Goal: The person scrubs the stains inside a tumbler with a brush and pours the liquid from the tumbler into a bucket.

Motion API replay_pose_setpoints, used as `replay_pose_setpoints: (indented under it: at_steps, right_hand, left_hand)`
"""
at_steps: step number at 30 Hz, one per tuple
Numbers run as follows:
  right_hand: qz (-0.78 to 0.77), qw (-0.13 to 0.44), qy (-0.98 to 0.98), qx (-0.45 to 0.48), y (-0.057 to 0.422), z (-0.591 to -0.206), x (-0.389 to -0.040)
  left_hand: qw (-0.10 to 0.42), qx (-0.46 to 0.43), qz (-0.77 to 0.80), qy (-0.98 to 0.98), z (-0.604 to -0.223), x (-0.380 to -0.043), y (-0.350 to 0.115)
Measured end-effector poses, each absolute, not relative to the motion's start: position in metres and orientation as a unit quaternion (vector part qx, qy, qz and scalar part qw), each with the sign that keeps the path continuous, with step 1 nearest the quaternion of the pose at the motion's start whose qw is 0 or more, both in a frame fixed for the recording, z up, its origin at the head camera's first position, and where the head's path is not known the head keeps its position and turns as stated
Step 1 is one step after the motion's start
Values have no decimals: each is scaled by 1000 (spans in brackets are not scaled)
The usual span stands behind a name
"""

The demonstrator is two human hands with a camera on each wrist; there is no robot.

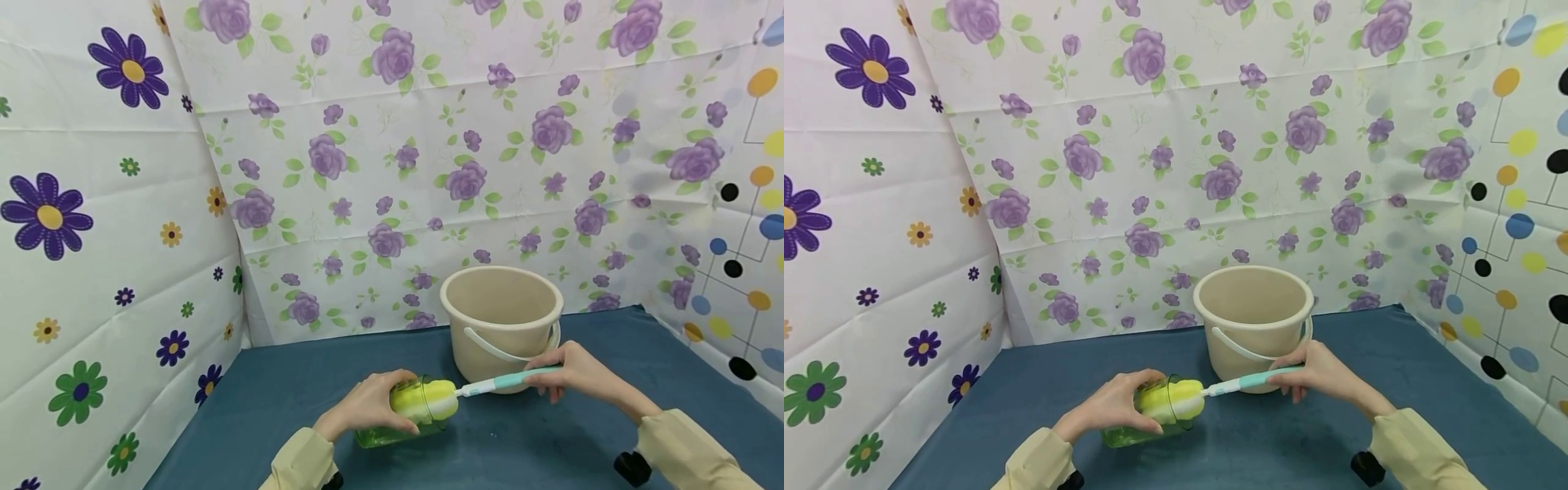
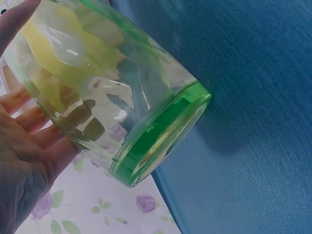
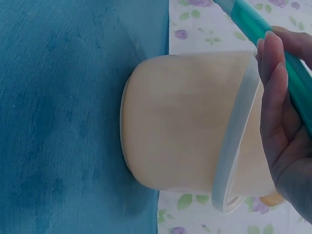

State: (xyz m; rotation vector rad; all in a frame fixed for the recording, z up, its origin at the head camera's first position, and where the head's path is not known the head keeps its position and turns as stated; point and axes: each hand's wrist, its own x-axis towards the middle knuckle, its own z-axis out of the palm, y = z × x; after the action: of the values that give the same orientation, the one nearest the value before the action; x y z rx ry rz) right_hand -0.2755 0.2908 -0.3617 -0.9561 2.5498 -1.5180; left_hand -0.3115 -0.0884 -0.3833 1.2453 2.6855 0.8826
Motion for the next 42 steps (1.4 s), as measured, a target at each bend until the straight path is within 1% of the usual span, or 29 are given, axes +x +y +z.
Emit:
replay_pose_setpoints:
  at_steps: [9,14,31,37,42]
  right_hand:
    - [-493,41,811,-313,293,-365,-273]
    - [-498,45,807,-315,291,-365,-272]
    - [-488,4,815,-313,281,-352,-276]
    - [-485,-1,818,-310,280,-351,-277]
    - [-477,-6,822,-311,282,-353,-278]
  left_hand:
    - [34,398,276,874,-380,-312,-88]
    - [37,395,275,876,-382,-314,-89]
    - [32,401,284,871,-383,-318,-89]
    - [40,399,286,871,-383,-316,-88]
    - [36,402,284,870,-383,-315,-88]
